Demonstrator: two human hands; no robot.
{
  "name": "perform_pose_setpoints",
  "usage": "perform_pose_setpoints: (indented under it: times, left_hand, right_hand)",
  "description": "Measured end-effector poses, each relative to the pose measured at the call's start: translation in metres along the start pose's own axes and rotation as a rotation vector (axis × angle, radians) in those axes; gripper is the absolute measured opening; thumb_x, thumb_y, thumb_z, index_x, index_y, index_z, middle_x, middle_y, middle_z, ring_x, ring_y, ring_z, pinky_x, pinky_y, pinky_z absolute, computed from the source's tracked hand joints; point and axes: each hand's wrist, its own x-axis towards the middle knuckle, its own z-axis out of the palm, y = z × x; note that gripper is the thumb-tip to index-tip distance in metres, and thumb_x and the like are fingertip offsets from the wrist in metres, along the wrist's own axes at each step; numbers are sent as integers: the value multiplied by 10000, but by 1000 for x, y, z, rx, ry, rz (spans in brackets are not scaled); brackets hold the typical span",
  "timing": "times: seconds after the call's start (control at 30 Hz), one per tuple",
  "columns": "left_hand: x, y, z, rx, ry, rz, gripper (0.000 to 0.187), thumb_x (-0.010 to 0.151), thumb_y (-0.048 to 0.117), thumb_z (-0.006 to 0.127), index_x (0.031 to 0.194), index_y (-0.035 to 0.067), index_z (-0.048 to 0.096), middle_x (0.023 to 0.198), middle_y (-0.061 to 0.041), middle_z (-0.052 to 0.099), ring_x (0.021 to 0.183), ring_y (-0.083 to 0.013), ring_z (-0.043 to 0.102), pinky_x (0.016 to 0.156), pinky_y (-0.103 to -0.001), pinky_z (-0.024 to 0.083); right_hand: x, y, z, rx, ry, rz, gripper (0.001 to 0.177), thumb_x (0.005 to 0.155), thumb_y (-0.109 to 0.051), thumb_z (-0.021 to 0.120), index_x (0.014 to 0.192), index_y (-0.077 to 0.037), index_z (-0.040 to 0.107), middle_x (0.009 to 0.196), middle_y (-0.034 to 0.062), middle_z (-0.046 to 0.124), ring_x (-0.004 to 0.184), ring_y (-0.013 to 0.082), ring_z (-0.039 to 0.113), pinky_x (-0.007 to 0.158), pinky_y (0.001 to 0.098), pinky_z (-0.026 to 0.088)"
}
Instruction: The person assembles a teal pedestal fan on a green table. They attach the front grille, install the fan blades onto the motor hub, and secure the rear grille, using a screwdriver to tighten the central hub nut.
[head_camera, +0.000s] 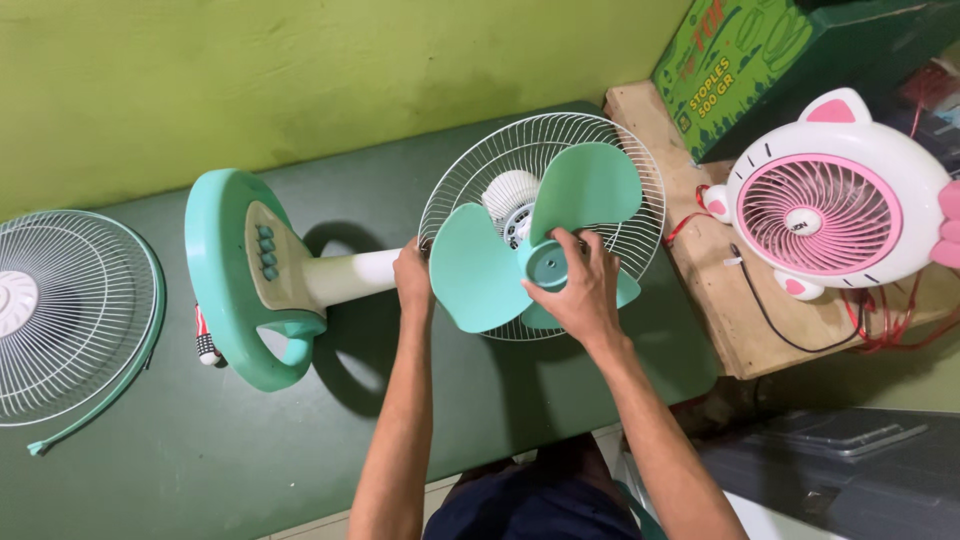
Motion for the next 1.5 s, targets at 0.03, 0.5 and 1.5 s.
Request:
perform_pose_setpoints:
  times: [0.03, 0.5, 1.5]
  left_hand:
    - [1, -3, -4, -8, -26, -11, 224, 947, 178, 600, 1072, 10, 678, 974, -245, 737, 862, -369, 718, 784, -442, 541]
    - [-63, 31, -129, -725, -149, 104, 537, 1000, 410, 505, 1369, 29, 592, 1279, -89, 666, 1161, -193, 616, 1011, -358, 490]
    - [-241, -121, -473, -889, 894, 126, 458, 1098, 318, 461, 1335, -55, 581, 1231, -92, 687, 1076, -161, 644, 954, -319, 513]
  right_hand:
    - [1, -4, -3, 12, 8, -10, 832, 656, -351, 939, 1352, -118, 547, 1282, 129, 524, 1186, 321, 553, 941, 525, 402]
    - [60, -83, -33, 229, -11, -256, 868, 690, -414, 947, 1394, -118, 536, 1163, 185, 610, 1011, 376, 653, 840, 490, 548]
    - [-1, -416, 100, 661, -848, -344, 742, 853, -338, 759, 1471, -113, 415, 1187, 129, 732, 906, 263, 753, 810, 379, 581]
